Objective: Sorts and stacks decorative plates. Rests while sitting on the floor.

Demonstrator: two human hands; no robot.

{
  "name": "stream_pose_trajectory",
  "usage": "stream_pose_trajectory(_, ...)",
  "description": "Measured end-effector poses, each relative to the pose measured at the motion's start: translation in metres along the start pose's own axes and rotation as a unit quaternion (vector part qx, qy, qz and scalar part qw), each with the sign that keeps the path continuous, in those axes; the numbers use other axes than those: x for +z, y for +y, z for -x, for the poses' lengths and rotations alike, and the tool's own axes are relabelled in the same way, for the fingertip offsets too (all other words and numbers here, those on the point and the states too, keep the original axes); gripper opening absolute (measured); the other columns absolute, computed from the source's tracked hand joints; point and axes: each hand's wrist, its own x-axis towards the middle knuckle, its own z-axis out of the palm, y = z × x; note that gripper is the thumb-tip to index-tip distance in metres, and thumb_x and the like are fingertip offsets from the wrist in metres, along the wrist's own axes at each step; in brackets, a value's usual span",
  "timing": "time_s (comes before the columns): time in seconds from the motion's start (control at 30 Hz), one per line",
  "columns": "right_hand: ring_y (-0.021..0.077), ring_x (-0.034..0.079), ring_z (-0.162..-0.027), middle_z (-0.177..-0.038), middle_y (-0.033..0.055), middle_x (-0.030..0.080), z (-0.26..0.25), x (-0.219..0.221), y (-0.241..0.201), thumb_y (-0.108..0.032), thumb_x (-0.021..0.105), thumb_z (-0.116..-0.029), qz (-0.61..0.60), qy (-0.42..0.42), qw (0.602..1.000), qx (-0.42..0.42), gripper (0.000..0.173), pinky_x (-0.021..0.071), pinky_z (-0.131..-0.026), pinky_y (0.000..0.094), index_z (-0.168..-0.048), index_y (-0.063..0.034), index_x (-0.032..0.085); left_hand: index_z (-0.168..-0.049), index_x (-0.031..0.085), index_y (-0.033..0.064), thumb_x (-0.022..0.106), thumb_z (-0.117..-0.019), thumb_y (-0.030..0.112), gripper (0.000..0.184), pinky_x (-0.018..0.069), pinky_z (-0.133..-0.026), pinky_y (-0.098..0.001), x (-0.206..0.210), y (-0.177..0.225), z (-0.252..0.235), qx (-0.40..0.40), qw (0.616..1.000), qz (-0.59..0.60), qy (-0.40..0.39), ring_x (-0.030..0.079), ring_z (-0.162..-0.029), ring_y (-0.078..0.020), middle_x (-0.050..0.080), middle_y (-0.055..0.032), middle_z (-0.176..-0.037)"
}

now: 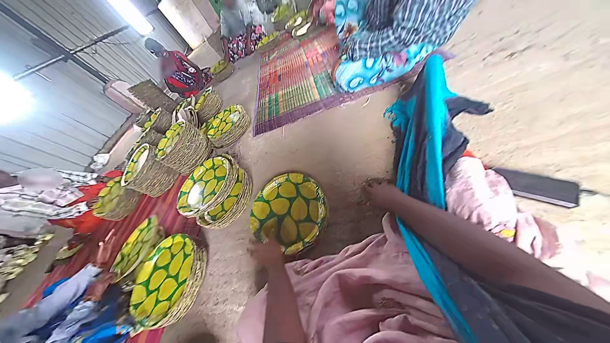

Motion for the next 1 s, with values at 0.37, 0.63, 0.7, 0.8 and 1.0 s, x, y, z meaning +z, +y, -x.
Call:
stream_pose_trajectory(0.37, 0.0544, 0.029, -0.148, -0.171, 0.0226, 0.017, -0.008, 0.008, 0.002, -0.020, 0.063, -0.0987, 0.032, 0.002, 0.999, 0.011, 0.077, 0.0349, -0.112, 0.0709, -0.164, -0.0084, 0.025, -0.108, 0.062, 0.0003, 0.056, -0.1069, 0.032, 0.033, 0.0461, -0.053, -0.0310, 0.007, 0.009, 0.009, -0.109, 0.938, 0.237, -0.228, 0.050, -0.057, -0.0145, 0.055, -0.0074, -0.076)
stream_pose_trajectory(0.63, 0.0576, 0.032, -0.145, -0.165, 0.0275, 0.030, 0.004, 0.006, -0.002, -0.011, 0.057, -0.1038, 0.038, 0.018, 0.999, -0.001, 0.065, 0.0384, -0.107, 0.0719, -0.162, -0.0082, 0.030, -0.100, 0.056, 0.0041, 0.050, -0.1069, 0.020, 0.018, 0.0461, -0.046, -0.0244, -0.016, 0.042, 0.025, -0.174, 0.860, 0.425, -0.223, 0.046, -0.046, -0.0112, 0.049, -0.0037, -0.065)
stream_pose_trajectory(0.7, 0.0584, 0.032, -0.145, -0.167, 0.0259, 0.026, 0.001, 0.005, -0.003, -0.012, 0.057, -0.1043, 0.052, 0.014, 0.999, -0.005, 0.067, 0.0394, -0.106, 0.0718, -0.164, -0.0159, 0.028, -0.099, 0.056, 0.0022, 0.049, -0.1065, 0.017, 0.018, 0.0460, -0.044, -0.0239, -0.032, 0.053, 0.019, -0.164, 0.854, 0.453, -0.197, 0.046, -0.045, -0.0110, 0.050, -0.0042, -0.064)
stream_pose_trajectory(0.8, 0.0603, 0.033, -0.144, -0.168, 0.0278, 0.022, -0.010, 0.011, 0.004, -0.015, 0.067, -0.0988, 0.081, 0.009, 0.996, -0.021, 0.078, 0.0423, -0.105, 0.0716, -0.165, -0.0181, 0.026, -0.098, 0.057, 0.0006, 0.049, -0.1074, 0.019, 0.022, 0.0465, -0.043, -0.0229, -0.059, 0.081, -0.010, -0.124, 0.846, 0.499, -0.141, 0.048, -0.044, -0.0100, 0.052, -0.0046, -0.062)
stream_pose_trajectory(1.0, 0.0571, 0.030, -0.147, -0.169, 0.0259, 0.020, -0.007, 0.010, -0.002, -0.032, 0.063, -0.1012, 0.082, 0.001, 0.997, 0.001, 0.077, 0.0384, -0.108, 0.0730, -0.166, -0.0198, 0.023, -0.126, 0.052, -0.0045, 0.039, -0.1122, 0.042, 0.051, 0.0568, -0.076, -0.0317, -0.106, 0.120, -0.094, -0.016, 0.813, 0.581, -0.031, 0.065, -0.078, -0.0177, 0.064, -0.0137, -0.092)
